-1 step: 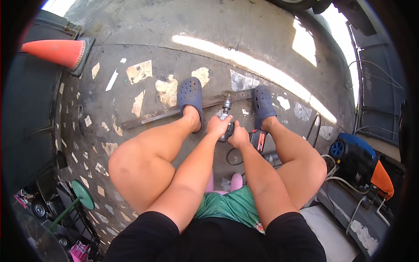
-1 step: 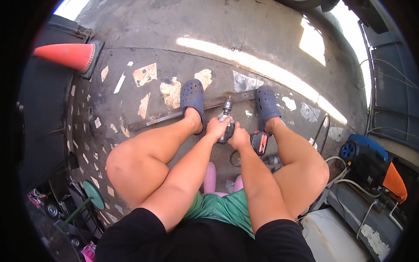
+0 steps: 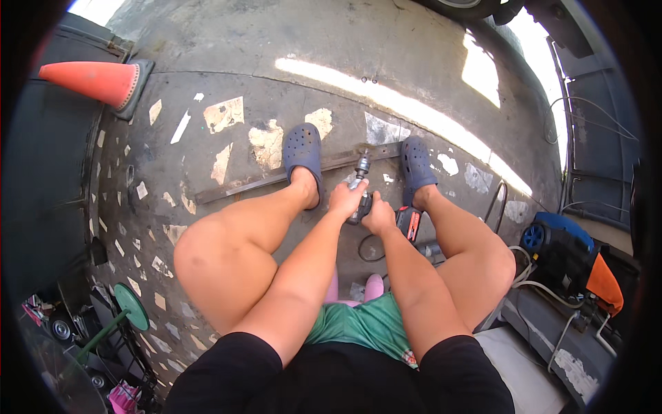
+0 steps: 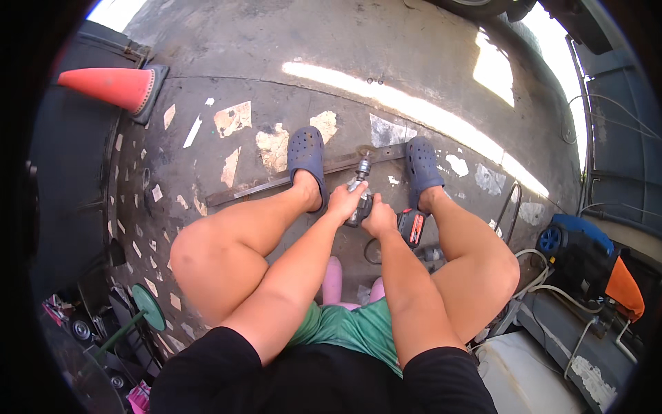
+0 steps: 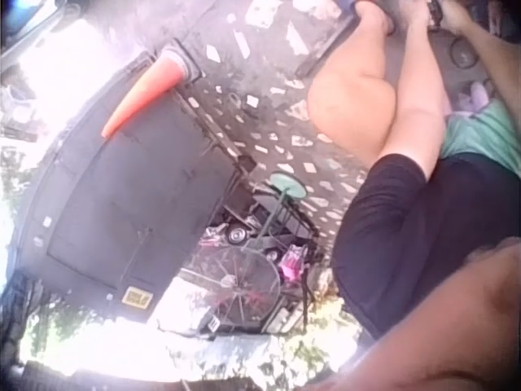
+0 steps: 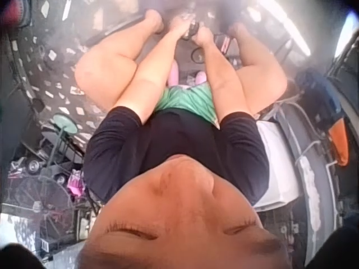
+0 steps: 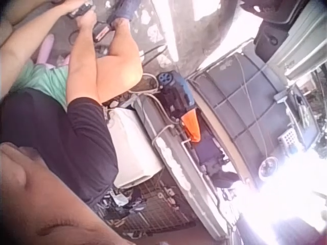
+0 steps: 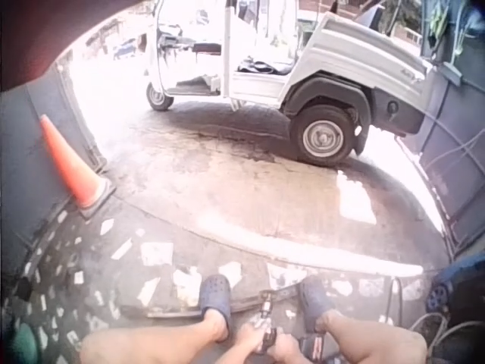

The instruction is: Using a power drill to make a hole in a metal bar.

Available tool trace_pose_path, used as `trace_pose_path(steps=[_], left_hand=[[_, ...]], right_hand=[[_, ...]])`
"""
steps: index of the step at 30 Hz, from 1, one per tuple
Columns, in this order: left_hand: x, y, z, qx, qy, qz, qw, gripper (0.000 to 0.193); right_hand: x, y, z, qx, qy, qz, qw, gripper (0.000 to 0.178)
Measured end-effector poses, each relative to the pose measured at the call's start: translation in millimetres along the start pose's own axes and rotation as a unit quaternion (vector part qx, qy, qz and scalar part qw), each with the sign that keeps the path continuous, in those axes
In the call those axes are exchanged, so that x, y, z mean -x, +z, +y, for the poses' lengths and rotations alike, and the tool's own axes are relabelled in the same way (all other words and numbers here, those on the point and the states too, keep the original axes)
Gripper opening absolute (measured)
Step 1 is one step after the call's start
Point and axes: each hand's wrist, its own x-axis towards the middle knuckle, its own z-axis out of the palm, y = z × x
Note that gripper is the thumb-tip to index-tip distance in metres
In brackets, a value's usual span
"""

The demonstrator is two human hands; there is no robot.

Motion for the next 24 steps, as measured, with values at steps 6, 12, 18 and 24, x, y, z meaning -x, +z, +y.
trace_pose_path(steps=[6, 12, 18, 24], left_hand=[[49, -27, -34, 0.082, 0.105, 0.013, 0.991, 0.055], [72, -66, -109, -0.183, 0.088, 0.037, 0.979, 0.032], [17, -105, -128, -0.262, 0.099, 0.154, 0.948, 0.030], [-51, -137, -109, -0.369, 0.174, 0.131, 0.903, 0.029]], right_hand=[[38, -31, -8, -0.048, 0.010, 0.035, 0.998, 0.055], [52, -27, -1, -0.065, 0.004, 0.005, 0.998, 0.046], [55, 2, 9, -0.009, 0.024, -0.124, 0.992, 0.049], [43, 23, 3, 0.068, 0.036, -0.200, 0.977, 0.046]])
